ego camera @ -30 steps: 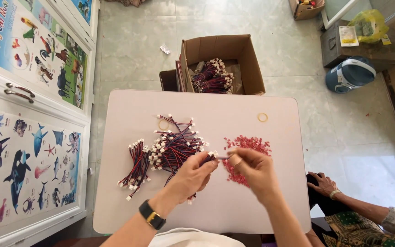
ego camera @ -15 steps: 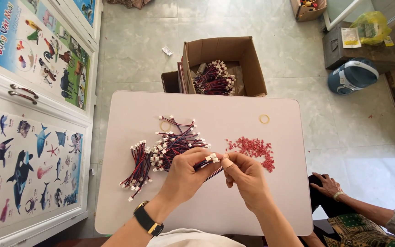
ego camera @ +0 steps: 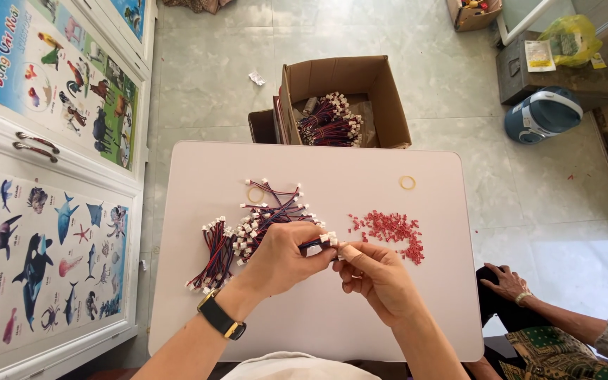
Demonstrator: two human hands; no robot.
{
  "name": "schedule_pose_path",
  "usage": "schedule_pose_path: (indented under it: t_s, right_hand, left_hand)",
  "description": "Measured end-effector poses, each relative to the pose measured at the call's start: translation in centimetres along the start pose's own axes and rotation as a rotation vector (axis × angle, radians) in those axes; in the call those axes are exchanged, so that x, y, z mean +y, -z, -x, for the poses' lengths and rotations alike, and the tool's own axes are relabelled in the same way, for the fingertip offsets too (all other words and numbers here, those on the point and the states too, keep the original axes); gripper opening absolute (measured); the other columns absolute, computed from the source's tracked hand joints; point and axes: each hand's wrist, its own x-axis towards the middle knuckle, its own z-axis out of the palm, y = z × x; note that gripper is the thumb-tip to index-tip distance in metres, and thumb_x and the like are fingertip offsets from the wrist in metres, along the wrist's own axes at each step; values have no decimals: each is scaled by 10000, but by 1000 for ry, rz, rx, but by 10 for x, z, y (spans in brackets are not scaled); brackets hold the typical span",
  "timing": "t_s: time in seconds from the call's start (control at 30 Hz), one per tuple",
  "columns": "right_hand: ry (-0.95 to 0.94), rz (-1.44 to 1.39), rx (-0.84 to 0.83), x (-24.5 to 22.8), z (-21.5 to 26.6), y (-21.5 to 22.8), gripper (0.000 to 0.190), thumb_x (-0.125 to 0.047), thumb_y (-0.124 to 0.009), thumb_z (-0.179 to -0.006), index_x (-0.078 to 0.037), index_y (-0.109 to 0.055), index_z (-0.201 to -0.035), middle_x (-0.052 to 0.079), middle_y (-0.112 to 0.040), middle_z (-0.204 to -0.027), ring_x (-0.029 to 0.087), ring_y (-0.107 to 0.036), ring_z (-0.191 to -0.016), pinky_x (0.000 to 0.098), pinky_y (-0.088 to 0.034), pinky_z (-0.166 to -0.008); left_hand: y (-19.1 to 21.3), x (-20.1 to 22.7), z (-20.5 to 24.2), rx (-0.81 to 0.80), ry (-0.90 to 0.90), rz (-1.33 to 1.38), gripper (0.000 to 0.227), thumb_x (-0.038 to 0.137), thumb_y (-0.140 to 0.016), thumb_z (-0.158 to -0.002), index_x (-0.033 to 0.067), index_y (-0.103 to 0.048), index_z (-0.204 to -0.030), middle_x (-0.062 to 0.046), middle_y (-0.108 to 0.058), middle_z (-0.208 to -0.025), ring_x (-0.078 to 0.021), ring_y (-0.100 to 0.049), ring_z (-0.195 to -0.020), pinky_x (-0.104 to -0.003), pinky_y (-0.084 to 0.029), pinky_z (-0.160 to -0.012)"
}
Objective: The person assembles small white plastic connectors onto bunches of red and black wires.
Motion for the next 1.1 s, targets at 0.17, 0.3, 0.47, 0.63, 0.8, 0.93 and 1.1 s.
schedule_pose_path:
  t_s: [0.17, 0.3, 0.47, 0.63, 0.8, 0.93, 1.1]
  right_hand:
    - [80, 91, 56, -9, 3, -5, 196, -151, -694, -900, -41, -720, -1060, 80, -747, -840, 99, -577, -610, 272, -506, -555]
    - [98, 170, 78, -10, 2, -6, 209, -149, -716, -882, -60, -699, -1070, 95, -779, -844, 101, -558, -557, 255, -465, -521]
    - [-6, 185, 80, -1, -2, -5, 220, -212, -713, -907, -13, -769, -981, 84, -765, -787, 83, -514, -539, 250, -404, -497]
    - [-8, 127, 65, 10, -3, -5, 229, -223, -719, -918, -4, -768, -961, 65, -730, -738, 70, -488, -539, 244, -385, -501]
    - [74, 172, 152, 17, -7, -13, 225, -205, -711, -908, 6, -776, -954, 67, -729, -701, 78, -489, -525, 248, -378, -489]
    - [63, 200, 166, 13, -4, -15, 225, -204, -705, -907, 2, -787, -945, 67, -732, -694, 81, -489, -518, 250, -376, -483]
    - [-3, 139, 125, 16, -4, -12, 218, -201, -709, -907, -1, -786, -947, 63, -725, -696, 79, -491, -522, 249, -380, -485]
  left_hand:
    - [7, 11, -3, -44, 100, -50, 141, 138, -753, -819, 36, -748, -917, -90, -710, -738, -123, -631, -616, -293, -505, -553]
    - [7, 6, -3, -64, 122, -48, 132, 159, -751, -842, 39, -757, -894, -94, -720, -718, -132, -641, -608, -294, -525, -592]
    - [6, -3, 2, -52, 156, -5, 179, 188, -763, -847, 60, -774, -970, -79, -741, -721, -136, -654, -605, -294, -530, -582]
    - [-2, -5, 10, -3, 143, -60, 214, 188, -789, -823, 67, -786, -1000, -96, -732, -719, -141, -657, -583, -298, -514, -560]
    - [-10, -8, 15, 83, 40, -103, 150, 120, -782, -840, 80, -794, -984, -86, -732, -756, -188, -678, -622, -319, -504, -554]
    - [-11, -9, 19, 104, 63, -121, 110, 111, -779, -853, 95, -790, -962, -59, -747, -792, -189, -704, -648, -311, -528, -558]
    - [-10, -18, 21, 66, -8, -59, 235, 69, -756, -817, 101, -791, -1047, -59, -765, -878, -201, -726, -715, -307, -550, -602]
